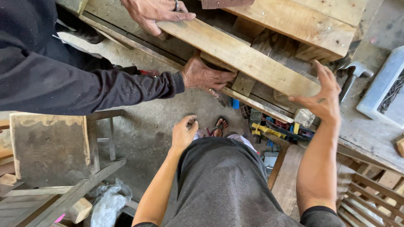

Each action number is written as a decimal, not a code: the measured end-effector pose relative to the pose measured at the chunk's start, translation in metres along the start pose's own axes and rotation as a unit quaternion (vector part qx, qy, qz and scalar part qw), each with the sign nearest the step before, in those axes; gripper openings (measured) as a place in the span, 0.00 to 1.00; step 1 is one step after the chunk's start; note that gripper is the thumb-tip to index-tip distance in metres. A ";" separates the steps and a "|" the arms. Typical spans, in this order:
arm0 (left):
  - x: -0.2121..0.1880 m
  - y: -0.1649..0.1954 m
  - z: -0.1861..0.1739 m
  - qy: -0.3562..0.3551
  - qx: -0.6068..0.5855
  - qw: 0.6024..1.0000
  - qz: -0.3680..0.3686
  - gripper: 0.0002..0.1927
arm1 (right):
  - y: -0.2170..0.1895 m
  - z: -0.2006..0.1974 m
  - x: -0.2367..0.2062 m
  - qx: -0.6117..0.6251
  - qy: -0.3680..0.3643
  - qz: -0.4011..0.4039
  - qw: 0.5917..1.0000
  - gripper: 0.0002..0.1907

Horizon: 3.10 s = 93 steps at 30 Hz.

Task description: The person assembles wooden pallets by placing planks on a workbench, positioning small wooden blocks, and hammering nails to secure them. The person repeatedly adjusts planks and blocks, hammers nails, and stacks completed pallets.

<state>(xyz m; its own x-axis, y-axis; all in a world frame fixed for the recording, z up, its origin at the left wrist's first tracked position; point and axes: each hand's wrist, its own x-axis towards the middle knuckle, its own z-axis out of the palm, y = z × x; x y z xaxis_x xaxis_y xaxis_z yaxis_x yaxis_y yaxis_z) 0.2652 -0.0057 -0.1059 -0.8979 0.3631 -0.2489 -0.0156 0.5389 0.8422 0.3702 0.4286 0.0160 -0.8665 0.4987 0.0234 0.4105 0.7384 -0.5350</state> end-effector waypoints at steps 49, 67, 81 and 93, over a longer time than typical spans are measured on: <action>0.173 0.083 0.003 -0.119 -0.093 0.979 0.140 0.33 | -0.132 0.084 0.072 -0.055 -0.161 -0.190 0.967 0.64; 0.175 0.067 0.016 -0.099 0.004 0.978 0.182 0.40 | -0.128 0.109 0.066 -0.078 -0.147 -0.076 0.983 0.65; 0.166 0.036 -0.063 0.010 0.000 0.973 0.233 0.12 | -0.178 0.144 -0.071 0.092 0.095 -0.018 0.991 0.41; 0.281 0.058 -0.172 0.103 -0.102 0.971 0.189 0.19 | -0.004 0.075 -0.096 0.228 0.357 0.144 0.894 0.24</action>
<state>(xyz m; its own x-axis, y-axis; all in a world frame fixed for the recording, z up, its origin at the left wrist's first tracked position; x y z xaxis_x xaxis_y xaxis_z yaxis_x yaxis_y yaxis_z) -0.0637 -0.0028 -0.0445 -0.9248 0.3353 0.1800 0.2648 0.2274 0.9371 0.4304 0.3434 -0.0475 -0.2734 0.9216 0.2755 0.2876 0.3516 -0.8909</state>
